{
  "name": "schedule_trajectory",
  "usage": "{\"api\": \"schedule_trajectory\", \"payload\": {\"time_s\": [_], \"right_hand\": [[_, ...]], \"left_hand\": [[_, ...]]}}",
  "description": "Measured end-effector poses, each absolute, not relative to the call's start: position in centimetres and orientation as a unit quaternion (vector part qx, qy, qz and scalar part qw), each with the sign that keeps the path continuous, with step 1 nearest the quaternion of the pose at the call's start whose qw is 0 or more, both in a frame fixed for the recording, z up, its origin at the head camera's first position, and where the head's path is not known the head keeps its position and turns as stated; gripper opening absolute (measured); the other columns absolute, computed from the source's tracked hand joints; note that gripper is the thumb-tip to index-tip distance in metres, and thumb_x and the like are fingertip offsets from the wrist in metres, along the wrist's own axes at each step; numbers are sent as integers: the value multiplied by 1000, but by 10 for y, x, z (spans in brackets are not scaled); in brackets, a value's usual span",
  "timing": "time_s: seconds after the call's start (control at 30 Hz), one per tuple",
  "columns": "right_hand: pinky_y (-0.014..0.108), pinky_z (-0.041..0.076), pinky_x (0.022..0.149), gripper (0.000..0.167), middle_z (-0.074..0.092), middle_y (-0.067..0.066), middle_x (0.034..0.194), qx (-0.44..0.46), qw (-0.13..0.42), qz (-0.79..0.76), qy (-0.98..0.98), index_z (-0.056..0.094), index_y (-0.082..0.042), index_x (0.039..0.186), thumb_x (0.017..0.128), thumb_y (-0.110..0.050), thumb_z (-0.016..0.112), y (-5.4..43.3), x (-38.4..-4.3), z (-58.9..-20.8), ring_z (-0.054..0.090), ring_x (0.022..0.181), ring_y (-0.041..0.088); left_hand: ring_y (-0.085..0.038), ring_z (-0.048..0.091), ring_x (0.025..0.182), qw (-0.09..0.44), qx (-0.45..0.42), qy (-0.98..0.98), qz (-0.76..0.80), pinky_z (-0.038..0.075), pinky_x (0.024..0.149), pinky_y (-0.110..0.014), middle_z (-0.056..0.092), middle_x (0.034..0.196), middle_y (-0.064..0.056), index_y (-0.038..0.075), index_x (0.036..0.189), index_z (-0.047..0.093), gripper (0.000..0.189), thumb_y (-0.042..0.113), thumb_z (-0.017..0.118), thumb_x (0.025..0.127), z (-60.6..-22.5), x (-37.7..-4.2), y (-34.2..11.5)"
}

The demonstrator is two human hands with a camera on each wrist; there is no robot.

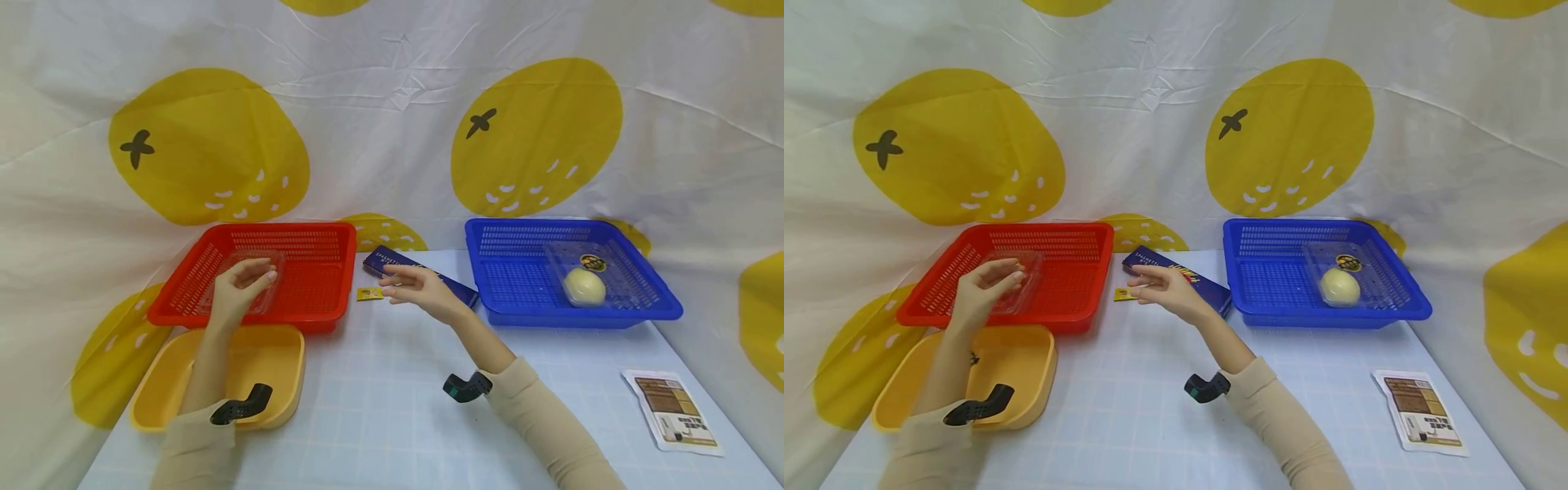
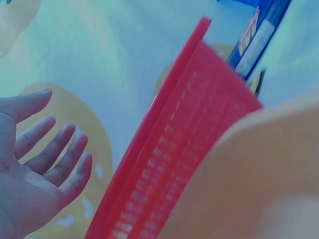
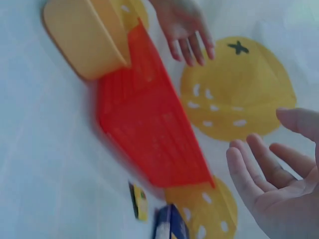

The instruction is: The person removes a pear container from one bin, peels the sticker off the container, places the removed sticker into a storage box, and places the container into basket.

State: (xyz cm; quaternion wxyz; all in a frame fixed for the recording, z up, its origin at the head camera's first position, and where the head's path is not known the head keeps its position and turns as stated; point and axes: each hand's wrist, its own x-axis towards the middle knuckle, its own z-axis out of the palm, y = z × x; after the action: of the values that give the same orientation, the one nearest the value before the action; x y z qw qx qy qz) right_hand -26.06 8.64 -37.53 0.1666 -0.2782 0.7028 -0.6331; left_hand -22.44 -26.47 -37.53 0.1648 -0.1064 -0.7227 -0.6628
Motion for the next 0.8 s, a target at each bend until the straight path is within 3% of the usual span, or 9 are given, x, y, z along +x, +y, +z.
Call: {"api": "schedule_trajectory", "payload": {"time_s": [0.23,0.47,0.63,0.8], "right_hand": [[37,52,85,49,54,28,125,-240,130,-623,733,43,-1,139,93,-8,58,138,-257,-380,61,107,32],[37,52,84,51,55,28,124,-211,80,-600,767,42,2,138,93,-13,60,191,-256,-383,65,98,16],[35,52,83,52,52,32,124,-207,36,-606,767,38,6,138,93,-11,58,232,-256,-382,65,98,14],[30,52,83,50,63,11,116,-194,19,-661,725,37,4,139,94,-7,56,274,-254,-378,65,99,12]], "left_hand": [[-6,64,90,131,-127,-739,-649,51,78,-17,66,102,2,1,115,61,28,7,65,88,-377,-230,-230],[-10,61,99,91,-117,-774,-616,48,84,-18,64,112,-13,0,121,58,41,21,67,88,-383,-241,-187],[-18,62,98,69,-138,-769,-621,49,85,-20,65,110,-18,-2,118,60,38,19,69,87,-388,-249,-158],[-25,62,98,62,-166,-758,-628,49,84,-22,65,107,-23,-3,113,63,33,14,69,86,-392,-256,-135]]}}
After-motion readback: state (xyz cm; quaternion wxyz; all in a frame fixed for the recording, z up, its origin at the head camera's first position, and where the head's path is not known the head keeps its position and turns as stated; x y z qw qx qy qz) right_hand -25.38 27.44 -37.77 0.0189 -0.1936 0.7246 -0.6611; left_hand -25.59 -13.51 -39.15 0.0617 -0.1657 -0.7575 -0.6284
